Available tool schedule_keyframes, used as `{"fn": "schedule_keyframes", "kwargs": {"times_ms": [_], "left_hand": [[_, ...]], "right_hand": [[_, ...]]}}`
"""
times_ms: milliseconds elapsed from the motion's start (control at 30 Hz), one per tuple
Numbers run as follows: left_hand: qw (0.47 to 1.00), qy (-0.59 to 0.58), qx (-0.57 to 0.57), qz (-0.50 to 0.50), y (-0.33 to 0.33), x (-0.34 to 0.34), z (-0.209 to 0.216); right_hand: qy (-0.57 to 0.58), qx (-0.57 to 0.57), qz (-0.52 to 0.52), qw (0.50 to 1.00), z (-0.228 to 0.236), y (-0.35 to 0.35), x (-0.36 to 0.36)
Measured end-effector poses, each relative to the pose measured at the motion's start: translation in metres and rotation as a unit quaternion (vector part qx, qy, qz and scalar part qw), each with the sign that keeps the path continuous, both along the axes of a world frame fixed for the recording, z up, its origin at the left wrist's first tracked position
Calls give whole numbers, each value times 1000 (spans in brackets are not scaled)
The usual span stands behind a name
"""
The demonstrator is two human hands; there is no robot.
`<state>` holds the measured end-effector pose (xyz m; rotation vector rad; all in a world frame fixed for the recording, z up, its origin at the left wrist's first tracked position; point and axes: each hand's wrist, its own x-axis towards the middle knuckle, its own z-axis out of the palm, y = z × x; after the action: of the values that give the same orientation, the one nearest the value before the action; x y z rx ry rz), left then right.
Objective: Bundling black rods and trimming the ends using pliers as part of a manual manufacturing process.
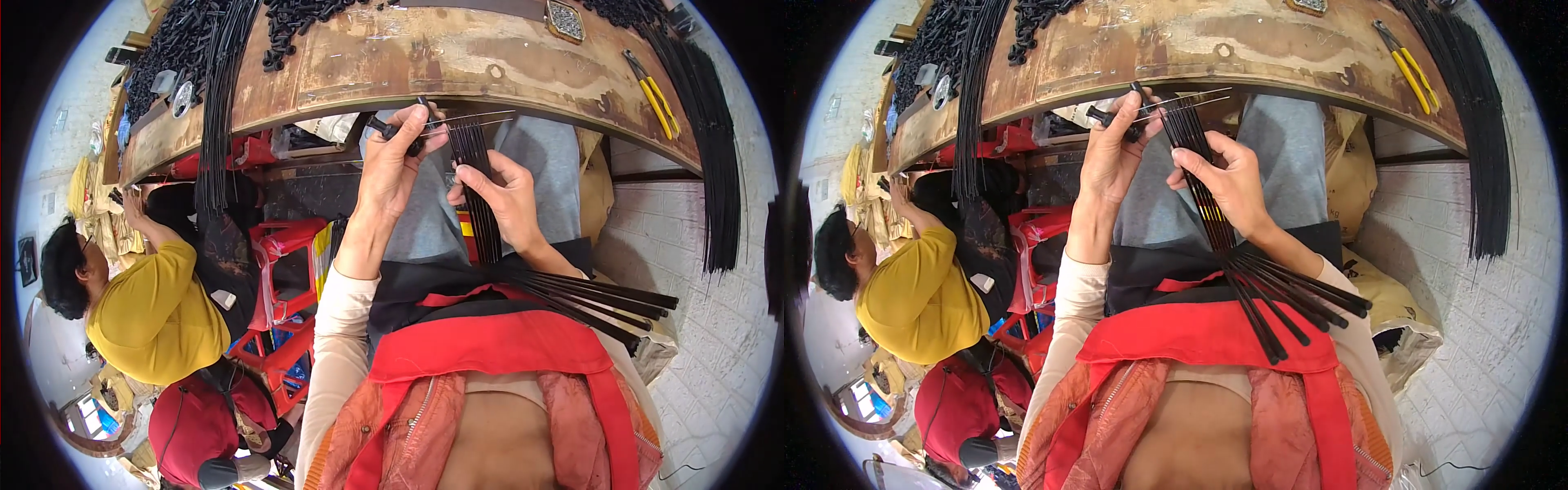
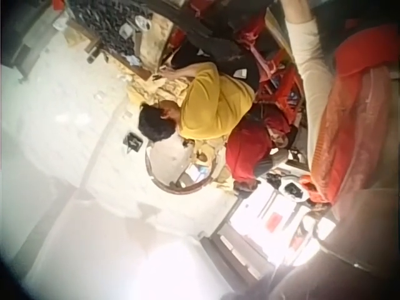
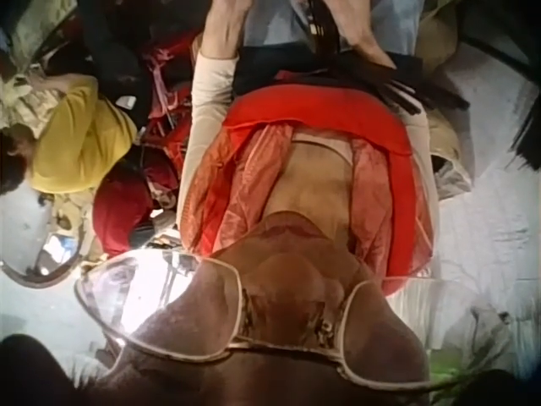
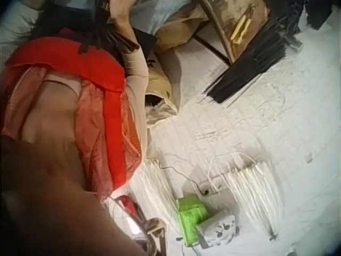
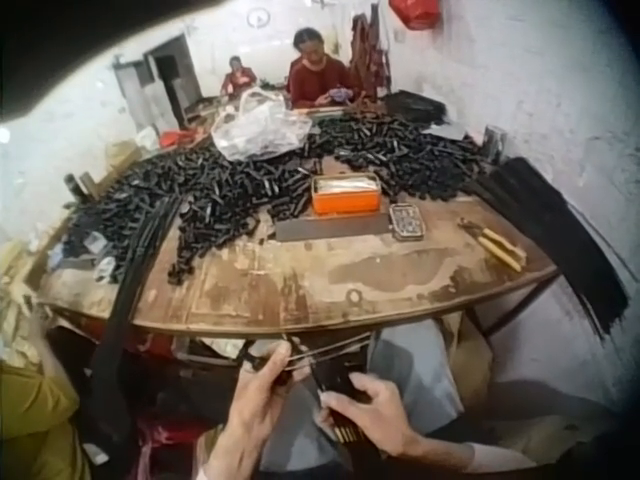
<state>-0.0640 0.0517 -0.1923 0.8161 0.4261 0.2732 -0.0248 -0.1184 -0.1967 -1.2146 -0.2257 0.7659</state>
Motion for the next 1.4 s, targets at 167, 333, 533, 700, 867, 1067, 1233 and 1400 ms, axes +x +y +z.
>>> {"fn": "schedule_keyframes", "kwargs": {"times_ms": [167, 333, 533, 700, 867, 1067, 1233, 1400], "left_hand": [[1000, -14, 6, -9, -2, -1, -1], [999, -32, 9, 3, -6, 1, 4], [999, -54, -5, 3, -2, 2, -2], [1000, -22, -21, 1, -1, 0, -4], [999, -24, -22, -7, -1, -1, -5], [999, -26, -33, -19, -2, -2, -5], [999, -30, -32, -20, -2, -3, -7], [999, -22, -35, -21, -3, -4, -4]], "right_hand": [[4, 5, -3, 1000, 1, 1, -1], [1, -2, -2, 1000, -2, 1, 0], [0, 3, -6, 1000, -3, 2, -1], [1, 1, 0, 1000, 0, 2, -1], [-2, -2, -1, 1000, 1, 3, -1], [-4, -1, 3, 1000, 4, 5, -1], [-10, 0, -3, 1000, 5, 6, -3], [-24, 0, -13, 1000, 6, 8, -3]]}}
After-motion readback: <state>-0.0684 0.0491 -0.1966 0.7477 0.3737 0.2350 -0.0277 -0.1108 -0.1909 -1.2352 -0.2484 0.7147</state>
